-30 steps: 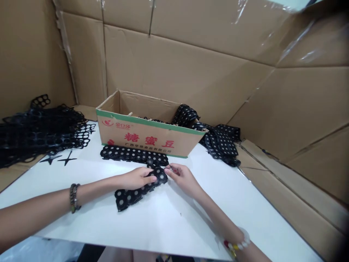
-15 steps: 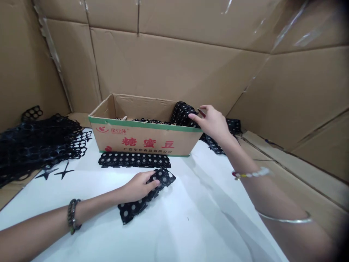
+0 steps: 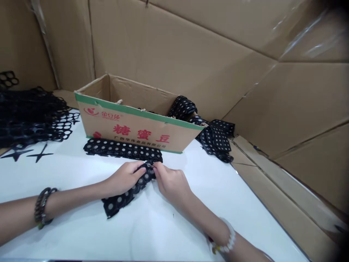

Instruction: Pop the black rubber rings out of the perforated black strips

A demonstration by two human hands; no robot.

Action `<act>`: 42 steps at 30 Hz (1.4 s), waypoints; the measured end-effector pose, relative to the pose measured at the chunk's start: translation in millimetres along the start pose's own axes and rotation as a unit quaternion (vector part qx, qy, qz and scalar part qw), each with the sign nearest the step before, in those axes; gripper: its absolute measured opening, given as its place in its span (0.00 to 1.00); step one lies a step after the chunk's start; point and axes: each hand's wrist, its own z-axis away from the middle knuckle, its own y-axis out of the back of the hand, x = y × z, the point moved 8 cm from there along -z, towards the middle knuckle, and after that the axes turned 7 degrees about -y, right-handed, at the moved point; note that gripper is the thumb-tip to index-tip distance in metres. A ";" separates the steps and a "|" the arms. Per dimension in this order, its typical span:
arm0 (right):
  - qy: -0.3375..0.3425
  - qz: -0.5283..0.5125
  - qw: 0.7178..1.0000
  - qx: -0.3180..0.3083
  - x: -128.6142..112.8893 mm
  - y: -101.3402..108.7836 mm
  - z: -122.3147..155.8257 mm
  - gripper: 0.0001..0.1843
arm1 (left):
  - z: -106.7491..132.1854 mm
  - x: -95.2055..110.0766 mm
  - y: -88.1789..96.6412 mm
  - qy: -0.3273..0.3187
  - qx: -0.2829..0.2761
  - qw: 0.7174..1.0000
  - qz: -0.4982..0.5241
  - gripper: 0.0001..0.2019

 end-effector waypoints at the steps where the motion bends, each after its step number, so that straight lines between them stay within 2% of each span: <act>1: -0.009 0.000 1.000 -0.007 0.5 -1.7 0.5 0.15 | 0.0 -0.6 1.1 0.002 0.007 1.000 -0.020 0.12; 4: -0.020 0.008 1.000 -0.017 1.3 -4.2 2.2 0.14 | 0.6 -1.9 4.5 0.009 0.026 0.998 -0.060 0.12; 9: -0.023 0.046 0.998 -0.027 -0.5 -10.2 5.0 0.16 | 1.1 0.1 6.3 0.008 0.028 0.995 -0.100 0.11; 13: -0.051 0.086 0.994 -0.053 -4.0 -14.9 5.1 0.16 | 2.8 3.1 6.6 0.005 0.034 0.991 -0.127 0.12; 19: -0.091 0.131 0.979 -0.124 -26.1 -21.5 7.3 0.24 | 11.3 8.2 4.8 -0.006 0.054 0.974 -0.221 0.13; 25: -0.118 0.115 0.977 -0.133 -40.3 -26.5 3.6 0.28 | 20.7 11.4 -3.6 -0.011 0.028 0.966 -0.255 0.10; 30: -0.127 0.089 0.978 -0.142 -32.6 -26.5 -0.1 0.31 | 18.8 12.3 1.0 -0.020 0.033 0.968 -0.248 0.11; 36: -0.131 -0.012 0.987 -0.092 -10.2 -15.5 -1.1 0.23 | 11.2 11.7 4.0 -0.023 0.008 0.983 -0.181 0.11; 42: -0.161 -0.145 0.974 -0.063 -3.4 -16.1 1.2 0.19 | 7.3 10.2 3.9 -0.044 0.002 0.989 -0.140 0.12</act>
